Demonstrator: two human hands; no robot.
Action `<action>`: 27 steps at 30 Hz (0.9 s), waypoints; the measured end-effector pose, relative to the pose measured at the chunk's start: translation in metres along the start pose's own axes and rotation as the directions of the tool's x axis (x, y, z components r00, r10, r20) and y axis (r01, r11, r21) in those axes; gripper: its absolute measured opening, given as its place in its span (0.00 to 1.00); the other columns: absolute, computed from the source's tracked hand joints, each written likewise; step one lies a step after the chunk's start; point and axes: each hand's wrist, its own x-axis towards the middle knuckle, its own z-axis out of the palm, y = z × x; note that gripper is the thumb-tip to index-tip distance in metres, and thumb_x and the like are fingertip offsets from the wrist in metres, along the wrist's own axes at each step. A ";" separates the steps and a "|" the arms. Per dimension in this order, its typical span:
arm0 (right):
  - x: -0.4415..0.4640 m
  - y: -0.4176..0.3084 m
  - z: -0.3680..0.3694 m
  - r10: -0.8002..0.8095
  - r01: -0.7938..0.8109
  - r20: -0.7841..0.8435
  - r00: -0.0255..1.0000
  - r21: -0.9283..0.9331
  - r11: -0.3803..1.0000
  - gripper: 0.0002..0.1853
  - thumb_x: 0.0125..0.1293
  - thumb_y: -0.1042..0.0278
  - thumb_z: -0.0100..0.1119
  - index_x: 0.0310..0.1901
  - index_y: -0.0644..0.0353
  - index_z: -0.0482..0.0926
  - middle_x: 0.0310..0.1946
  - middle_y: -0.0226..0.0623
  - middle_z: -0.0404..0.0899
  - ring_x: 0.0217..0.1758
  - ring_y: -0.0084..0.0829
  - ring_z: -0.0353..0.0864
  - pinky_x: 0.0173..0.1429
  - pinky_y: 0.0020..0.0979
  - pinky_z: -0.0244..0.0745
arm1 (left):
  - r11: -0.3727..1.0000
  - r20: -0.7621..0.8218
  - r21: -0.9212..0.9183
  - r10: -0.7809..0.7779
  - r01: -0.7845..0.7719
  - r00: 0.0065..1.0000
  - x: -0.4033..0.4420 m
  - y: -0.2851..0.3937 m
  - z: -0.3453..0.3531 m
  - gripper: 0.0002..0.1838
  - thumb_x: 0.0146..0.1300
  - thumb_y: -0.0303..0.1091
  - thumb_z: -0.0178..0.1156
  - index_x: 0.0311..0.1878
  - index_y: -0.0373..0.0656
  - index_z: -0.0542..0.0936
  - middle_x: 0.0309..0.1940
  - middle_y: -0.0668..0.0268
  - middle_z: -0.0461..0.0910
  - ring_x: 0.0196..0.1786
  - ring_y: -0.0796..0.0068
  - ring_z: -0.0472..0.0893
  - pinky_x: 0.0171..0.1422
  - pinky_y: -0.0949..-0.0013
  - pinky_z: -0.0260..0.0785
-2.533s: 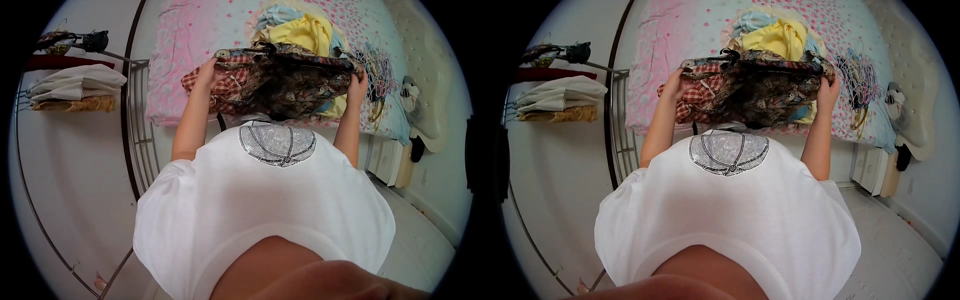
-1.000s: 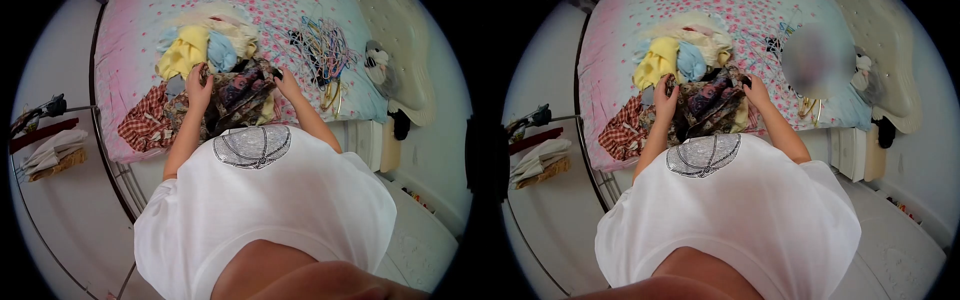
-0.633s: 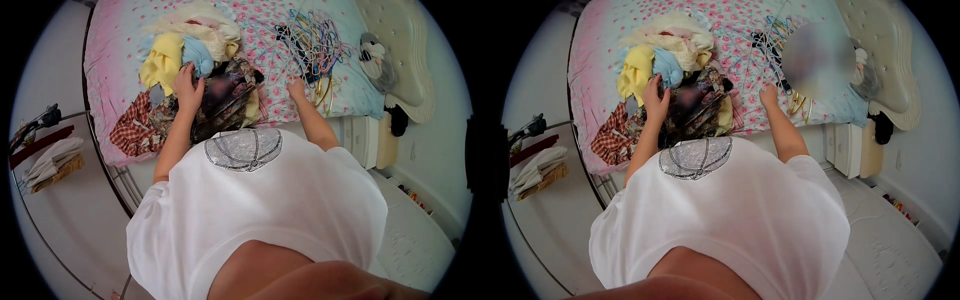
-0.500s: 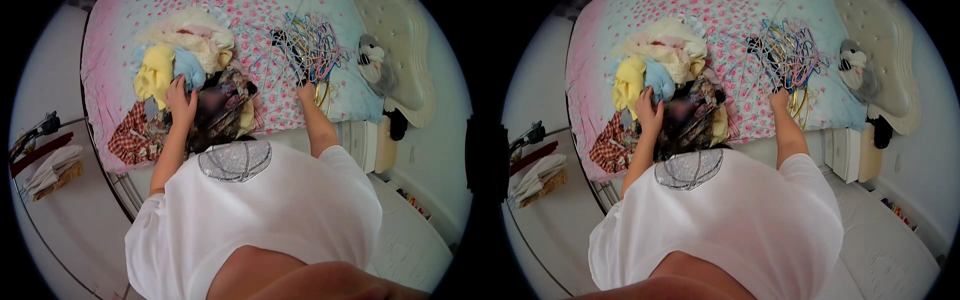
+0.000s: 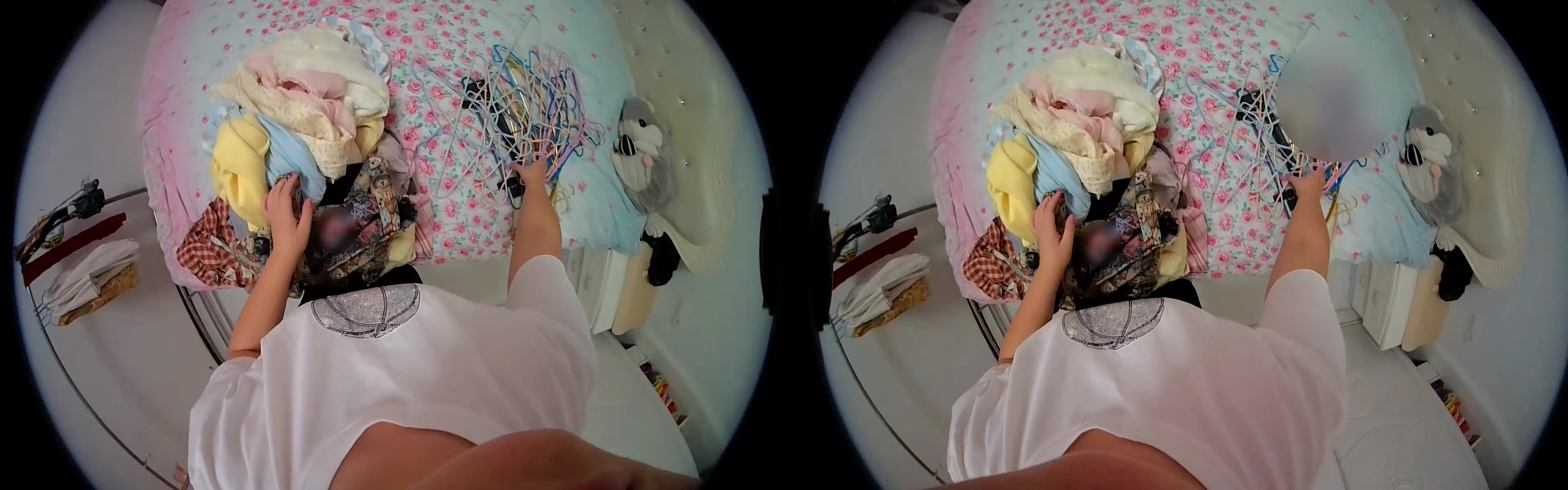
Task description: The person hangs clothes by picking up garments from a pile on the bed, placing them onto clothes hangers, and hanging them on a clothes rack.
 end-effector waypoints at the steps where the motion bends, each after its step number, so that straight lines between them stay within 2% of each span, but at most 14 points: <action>1: 0.002 -0.004 0.007 0.099 -0.098 -0.049 0.994 0.019 0.995 0.71 0.21 0.45 0.77 0.64 0.69 0.41 0.63 0.53 0.50 0.68 0.43 0.49 0.68 0.36 0.49 | 1.000 0.004 -0.001 0.007 -0.007 1.000 0.002 -0.001 0.000 0.26 0.53 0.34 0.56 0.57 0.42 0.66 0.52 0.55 0.67 0.58 0.59 0.63 0.65 0.56 0.42; 4: 0.004 -0.016 0.017 0.207 -0.228 -0.136 0.969 -0.164 0.960 0.72 0.20 0.47 0.78 0.64 0.68 0.37 0.65 0.51 0.46 0.68 0.43 0.48 0.69 0.36 0.48 | 1.000 0.030 0.000 0.022 -0.022 0.999 0.005 -0.002 -0.003 0.25 0.54 0.34 0.56 0.56 0.41 0.66 0.51 0.55 0.67 0.58 0.59 0.63 0.65 0.57 0.43; 5: 0.001 -0.019 0.021 0.244 -0.272 -0.160 0.956 -0.182 0.945 0.69 0.23 0.50 0.78 0.64 0.64 0.39 0.65 0.48 0.46 0.67 0.42 0.51 0.66 0.37 0.53 | 1.000 0.042 0.002 0.020 -0.020 0.999 0.006 0.000 -0.004 0.25 0.54 0.34 0.56 0.56 0.42 0.67 0.51 0.55 0.68 0.57 0.58 0.63 0.64 0.59 0.44; 8: 0.006 -0.022 0.026 0.263 -0.263 -0.009 0.965 0.013 0.965 0.57 0.26 0.57 0.77 0.60 0.63 0.53 0.61 0.45 0.56 0.61 0.42 0.61 0.61 0.36 0.63 | 1.000 0.053 -0.008 0.021 -0.020 0.998 0.007 -0.001 -0.004 0.24 0.55 0.35 0.56 0.56 0.42 0.67 0.51 0.54 0.68 0.58 0.57 0.63 0.64 0.60 0.44; 9: -0.016 -0.041 0.014 0.144 -0.143 -0.122 0.982 0.018 0.990 0.38 0.31 0.65 0.73 0.48 0.63 0.67 0.51 0.45 0.67 0.51 0.44 0.70 0.52 0.38 0.70 | 1.000 0.055 -0.010 0.021 -0.020 0.998 0.006 -0.002 -0.004 0.24 0.55 0.35 0.56 0.57 0.42 0.67 0.51 0.54 0.68 0.58 0.57 0.63 0.64 0.59 0.44; 12: -0.045 -0.069 0.016 -0.054 0.090 -0.337 0.940 0.092 0.992 0.27 0.35 0.70 0.69 0.41 0.64 0.71 0.43 0.47 0.72 0.45 0.47 0.74 0.49 0.40 0.70 | 0.999 0.064 -0.016 0.036 -0.035 0.997 0.006 -0.003 0.000 0.25 0.55 0.34 0.56 0.57 0.42 0.67 0.52 0.54 0.67 0.58 0.57 0.63 0.64 0.59 0.44; 15: -0.079 -0.091 0.024 -0.067 0.106 -0.321 0.945 0.106 0.989 0.25 0.38 0.70 0.66 0.42 0.68 0.71 0.40 0.52 0.73 0.45 0.50 0.72 0.50 0.39 0.68 | 0.999 0.079 -0.030 0.046 -0.044 0.996 0.006 -0.005 0.002 0.25 0.55 0.34 0.55 0.57 0.42 0.66 0.52 0.54 0.67 0.59 0.57 0.62 0.64 0.59 0.43; 17: -0.102 -0.096 0.043 -0.143 0.180 -0.239 0.961 0.144 0.973 0.34 0.40 0.71 0.66 0.53 0.66 0.65 0.53 0.51 0.66 0.53 0.48 0.70 0.52 0.39 0.68 | 0.998 0.072 -0.042 0.053 -0.050 0.996 0.008 -0.005 0.004 0.25 0.54 0.34 0.55 0.56 0.42 0.67 0.52 0.54 0.66 0.59 0.57 0.62 0.64 0.59 0.43; 19: -0.129 -0.101 0.070 -0.272 0.269 -0.131 0.953 -0.042 0.962 0.39 0.43 0.66 0.65 0.58 0.67 0.59 0.62 0.50 0.56 0.61 0.46 0.61 0.58 0.38 0.64 | 0.997 0.058 -0.049 0.055 -0.053 0.997 0.008 -0.005 0.004 0.25 0.52 0.33 0.56 0.56 0.41 0.67 0.52 0.54 0.67 0.58 0.58 0.63 0.64 0.59 0.43; 22: -0.174 -0.128 0.088 -0.250 0.218 -0.113 0.962 -0.233 0.948 0.39 0.48 0.63 0.60 0.61 0.65 0.55 0.66 0.47 0.47 0.67 0.42 0.53 0.62 0.37 0.60 | 0.997 0.045 -0.046 0.059 -0.057 0.997 0.009 -0.007 0.006 0.25 0.52 0.33 0.56 0.56 0.41 0.67 0.52 0.54 0.66 0.58 0.58 0.63 0.64 0.59 0.42; 25: -0.201 -0.143 0.071 -0.405 0.319 -0.118 0.906 -0.436 0.842 0.32 0.50 0.63 0.56 0.57 0.64 0.62 0.60 0.48 0.58 0.62 0.42 0.60 0.59 0.38 0.62 | 0.997 0.046 -0.047 0.059 -0.057 0.997 0.009 -0.008 0.008 0.25 0.52 0.33 0.56 0.56 0.42 0.67 0.52 0.53 0.66 0.58 0.57 0.62 0.64 0.58 0.42; 27: -0.195 -0.134 0.063 -0.449 0.428 -0.076 0.890 -0.196 0.882 0.26 0.49 0.67 0.54 0.52 0.64 0.67 0.52 0.47 0.66 0.57 0.43 0.64 0.56 0.38 0.63 | 0.999 0.076 -0.037 0.038 -0.035 0.996 0.009 -0.006 0.007 0.25 0.54 0.34 0.55 0.57 0.43 0.66 0.53 0.53 0.66 0.59 0.56 0.61 0.64 0.58 0.42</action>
